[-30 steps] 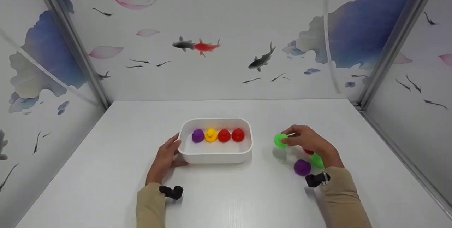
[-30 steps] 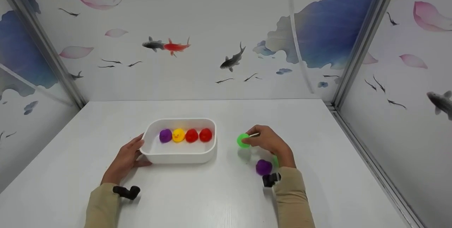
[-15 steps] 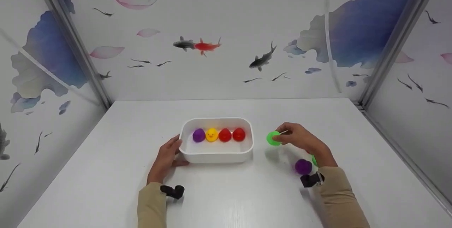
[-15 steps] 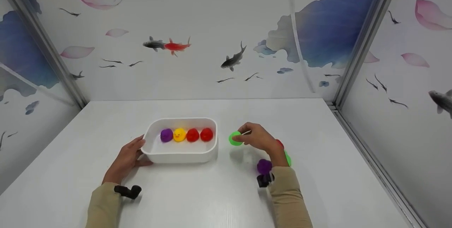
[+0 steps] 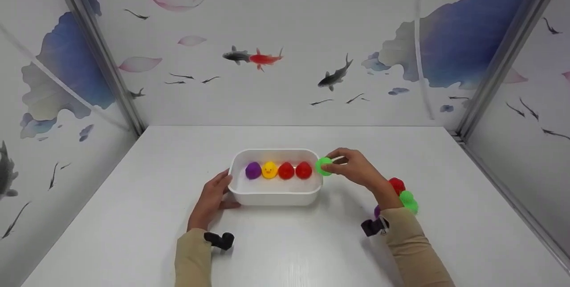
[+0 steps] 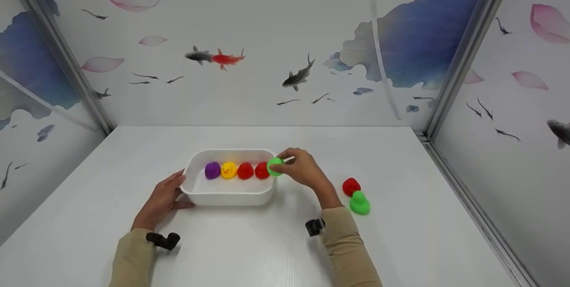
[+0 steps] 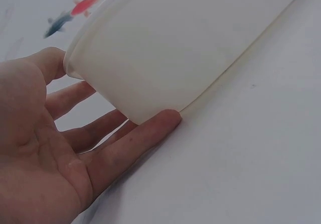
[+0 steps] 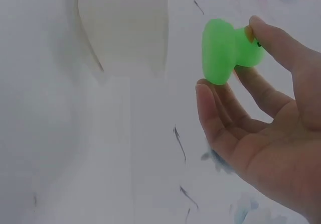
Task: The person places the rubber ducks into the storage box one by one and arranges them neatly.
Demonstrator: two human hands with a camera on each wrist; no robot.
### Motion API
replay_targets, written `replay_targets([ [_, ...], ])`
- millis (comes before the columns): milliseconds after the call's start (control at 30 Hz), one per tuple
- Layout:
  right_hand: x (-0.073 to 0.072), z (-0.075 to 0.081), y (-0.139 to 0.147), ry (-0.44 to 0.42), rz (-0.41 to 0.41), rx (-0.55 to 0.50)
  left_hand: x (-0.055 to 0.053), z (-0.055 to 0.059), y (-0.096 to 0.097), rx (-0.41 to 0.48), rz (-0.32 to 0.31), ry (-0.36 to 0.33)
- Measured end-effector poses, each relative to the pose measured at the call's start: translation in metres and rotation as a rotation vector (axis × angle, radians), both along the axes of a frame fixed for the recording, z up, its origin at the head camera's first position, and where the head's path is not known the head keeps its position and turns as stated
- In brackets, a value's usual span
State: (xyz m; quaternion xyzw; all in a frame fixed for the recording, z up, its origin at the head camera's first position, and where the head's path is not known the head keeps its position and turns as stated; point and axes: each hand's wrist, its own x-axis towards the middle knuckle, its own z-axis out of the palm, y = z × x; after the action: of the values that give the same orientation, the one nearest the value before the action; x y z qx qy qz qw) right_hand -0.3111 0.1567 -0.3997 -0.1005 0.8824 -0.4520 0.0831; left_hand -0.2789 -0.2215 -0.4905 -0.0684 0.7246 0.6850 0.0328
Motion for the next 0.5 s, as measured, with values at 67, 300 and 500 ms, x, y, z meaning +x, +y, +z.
replay_targets([
  [67,-0.003,0.002,-0.01,-0.005,-0.008,-0.005,0.0,-0.001,0.0,0.002,0.001,-0.011],
  [300,-0.009,0.013,-0.043,0.008,-0.021,-0.04,-0.003,-0.001,0.001,0.006,-0.002,-0.007],
  [500,-0.014,0.019,-0.07,-0.01,0.004,-0.055,-0.004,-0.002,0.0,0.001,0.013,-0.012],
])
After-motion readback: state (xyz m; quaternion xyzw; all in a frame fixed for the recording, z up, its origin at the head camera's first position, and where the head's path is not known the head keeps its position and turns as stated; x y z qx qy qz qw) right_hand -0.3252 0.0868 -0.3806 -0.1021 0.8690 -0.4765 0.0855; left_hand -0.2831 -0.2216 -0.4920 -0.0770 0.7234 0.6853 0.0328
